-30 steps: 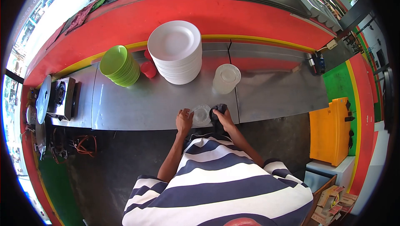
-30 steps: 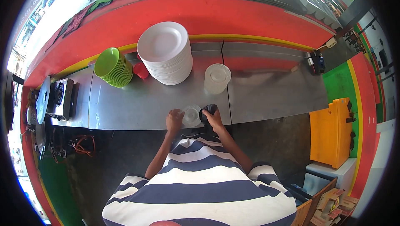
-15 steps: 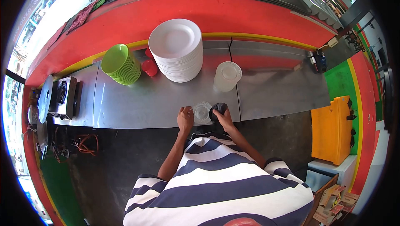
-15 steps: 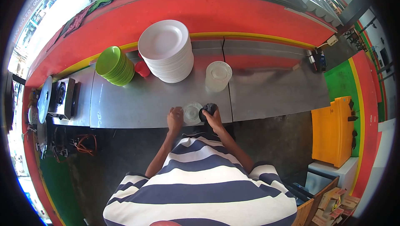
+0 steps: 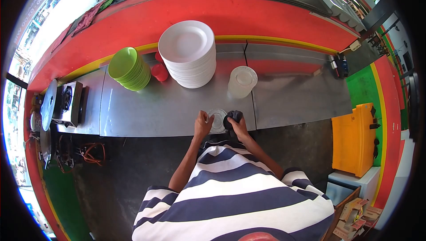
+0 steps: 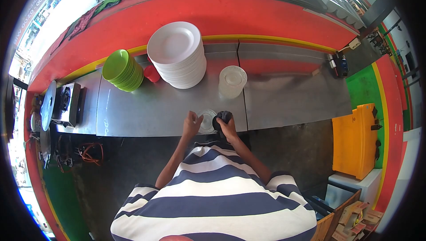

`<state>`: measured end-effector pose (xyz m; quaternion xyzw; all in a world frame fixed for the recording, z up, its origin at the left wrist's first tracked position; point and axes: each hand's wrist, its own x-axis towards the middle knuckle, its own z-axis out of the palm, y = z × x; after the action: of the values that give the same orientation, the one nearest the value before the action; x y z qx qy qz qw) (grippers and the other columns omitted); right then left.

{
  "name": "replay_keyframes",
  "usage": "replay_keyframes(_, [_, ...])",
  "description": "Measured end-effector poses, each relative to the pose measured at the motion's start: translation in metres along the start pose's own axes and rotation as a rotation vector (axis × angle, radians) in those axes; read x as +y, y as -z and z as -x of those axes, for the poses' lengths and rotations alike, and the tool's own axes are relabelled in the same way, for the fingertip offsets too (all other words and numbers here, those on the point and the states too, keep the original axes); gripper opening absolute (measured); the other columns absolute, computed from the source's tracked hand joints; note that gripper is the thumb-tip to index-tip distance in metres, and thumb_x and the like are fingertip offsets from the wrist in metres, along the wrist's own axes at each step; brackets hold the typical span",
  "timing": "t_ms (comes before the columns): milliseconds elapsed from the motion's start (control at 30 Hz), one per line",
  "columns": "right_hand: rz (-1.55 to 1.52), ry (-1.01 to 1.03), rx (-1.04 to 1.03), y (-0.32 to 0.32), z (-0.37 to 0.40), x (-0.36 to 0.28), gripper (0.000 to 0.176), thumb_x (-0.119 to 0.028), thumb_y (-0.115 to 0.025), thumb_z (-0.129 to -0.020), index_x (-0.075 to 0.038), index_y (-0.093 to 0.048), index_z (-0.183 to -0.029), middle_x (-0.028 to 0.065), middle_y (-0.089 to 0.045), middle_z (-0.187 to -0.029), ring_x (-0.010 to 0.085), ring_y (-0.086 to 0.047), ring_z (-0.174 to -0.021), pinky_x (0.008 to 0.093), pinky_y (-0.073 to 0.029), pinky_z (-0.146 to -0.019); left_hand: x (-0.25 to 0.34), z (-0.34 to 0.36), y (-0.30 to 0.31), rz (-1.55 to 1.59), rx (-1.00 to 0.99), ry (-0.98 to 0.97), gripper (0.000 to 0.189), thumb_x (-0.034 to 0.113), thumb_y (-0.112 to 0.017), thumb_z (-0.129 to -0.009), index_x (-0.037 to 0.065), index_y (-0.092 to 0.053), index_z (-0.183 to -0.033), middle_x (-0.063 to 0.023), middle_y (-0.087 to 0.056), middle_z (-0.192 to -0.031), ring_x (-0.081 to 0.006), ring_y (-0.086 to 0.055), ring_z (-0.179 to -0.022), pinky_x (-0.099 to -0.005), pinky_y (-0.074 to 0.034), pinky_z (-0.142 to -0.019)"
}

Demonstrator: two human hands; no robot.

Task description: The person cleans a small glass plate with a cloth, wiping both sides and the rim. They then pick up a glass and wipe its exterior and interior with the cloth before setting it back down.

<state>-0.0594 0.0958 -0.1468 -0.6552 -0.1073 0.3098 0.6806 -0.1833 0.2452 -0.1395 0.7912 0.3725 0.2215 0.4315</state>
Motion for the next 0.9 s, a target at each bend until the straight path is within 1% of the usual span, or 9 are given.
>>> replay_keyframes(133, [0.002, -0.058, 0.006, 0.005, -0.001, 0.001, 0.031, -0.012, -0.072, -0.086, -0.003, -0.057, -0.112, 0.0066, -0.061, -0.104, 0.0173, -0.059, -0.098, 0.0321, -0.048, -0.089, 0.022, 0.002, -0.012, 0.395, -0.119, 0.09, 0.04, 0.03, -0.074, -0.089, 0.005, -0.044, -0.092, -0.0068, -0.052, -0.066, -0.019, -0.051, -0.055, -0.0369, -0.044, -0.054])
replay_keyframes(233, [0.044, -0.055, 0.027, 0.006, 0.004, -0.007, 0.037, -0.015, -0.073, -0.086, -0.002, -0.057, -0.117, 0.0082, -0.061, -0.108, 0.0185, -0.059, -0.101, 0.033, -0.047, -0.092, 0.033, 0.002, -0.009, 0.31, -0.197, 0.12, 0.035, 0.031, -0.07, -0.093, 0.004, -0.047, -0.098, -0.0053, -0.053, -0.072, -0.0148, -0.055, -0.064, -0.0358, -0.044, -0.057])
replay_keyframes(333, [0.065, 0.012, 0.006, 0.008, 0.01, -0.029, 0.038, -0.017, -0.074, -0.087, -0.002, -0.057, -0.118, 0.0082, -0.062, -0.108, 0.0189, -0.059, -0.101, 0.033, -0.047, -0.093, 0.044, 0.002, -0.009, 0.504, -0.282, 0.124, 0.043, 0.04, -0.06, -0.098, 0.005, -0.05, -0.121, -0.0088, -0.059, -0.091, -0.017, -0.06, -0.091, -0.0344, -0.048, -0.075])
replay_keyframes(433, [0.134, 0.11, -0.013, 0.006, 0.015, -0.042, 0.041, -0.018, -0.073, -0.088, -0.001, -0.056, -0.12, 0.0111, -0.061, -0.112, 0.0218, -0.059, -0.105, 0.0351, -0.046, -0.095, 0.055, -0.001, -0.005, 0.826, -0.422, 0.207, 0.066, 0.055, -0.048, -0.099, 0.008, -0.04, -0.145, -0.0136, -0.058, -0.118, -0.0213, -0.052, -0.119, -0.0366, -0.042, -0.099])
replay_keyframes(533, [0.374, 0.382, -0.029, -0.002, 0.024, -0.064, 0.045, -0.018, -0.072, -0.088, 0.0, -0.054, -0.125, 0.0175, -0.058, -0.12, 0.0278, -0.057, -0.113, 0.039, -0.044, -0.099, 0.101, 0.004, 0.009, 1.431, -0.49, 0.513, 0.078, 0.065, -0.036, -0.098, 0.011, -0.031, -0.153, -0.0166, -0.052, -0.134, -0.027, -0.046, -0.129, -0.0414, -0.034, -0.11])
replay_keyframes(600, [0.499, 0.527, -0.109, -0.014, 0.035, -0.096, 0.053, -0.02, -0.07, -0.089, 0.0, -0.05, -0.134, 0.024, -0.049, -0.134, 0.0372, -0.049, -0.126, 0.044, -0.039, -0.106, 0.113, 0.001, 0.013, 1.518, -0.459, 0.521, 0.078, 0.067, -0.035, -0.098, 0.012, -0.032, -0.153, -0.0167, -0.052, -0.136, -0.0281, -0.048, -0.128, -0.0448, -0.035, -0.111])
replay_keyframes(733, [0.71, 0.704, -0.341, -0.027, 0.046, -0.119, 0.059, -0.026, -0.067, -0.092, -0.001, -0.046, -0.141, 0.0201, -0.043, -0.144, 0.0393, -0.043, -0.133, 0.0454, -0.037, -0.11, 0.114, -0.005, 0.004, 1.629, -0.509, 0.462, 0.074, 0.068, -0.032, -0.098, 0.017, -0.034, -0.151, -0.0149, -0.053, -0.135, -0.0297, -0.055, -0.121, -0.0477, -0.045, -0.103])
replay_keyframes(800, [0.672, 0.706, -0.361, -0.03, 0.048, -0.126, 0.058, -0.023, -0.067, -0.09, -0.003, -0.047, -0.141, 0.0184, -0.043, -0.145, 0.038, -0.043, -0.134, 0.0459, -0.037, -0.11, 0.123, -0.005, 0.008, 1.699, -0.507, 0.504, 0.068, 0.064, -0.033, -0.1, 0.017, -0.039, -0.148, -0.0153, -0.056, -0.129, -0.0306, -0.057, -0.117, -0.0464, -0.05, -0.097])
replay_keyframes(900, [0.689, 0.706, -0.375, -0.032, 0.045, -0.135, 0.058, -0.014, -0.067, -0.084, -0.005, -0.049, -0.139, 0.0162, -0.046, -0.143, 0.037, -0.043, -0.135, 0.0469, -0.035, -0.112, 0.116, -0.007, 0.006, 1.742, -0.567, 0.414, 0.064, 0.061, -0.035, -0.1, 0.014, -0.045, -0.144, -0.0172, -0.058, -0.128, -0.0313, -0.058, -0.117, -0.0467, -0.048, -0.099])
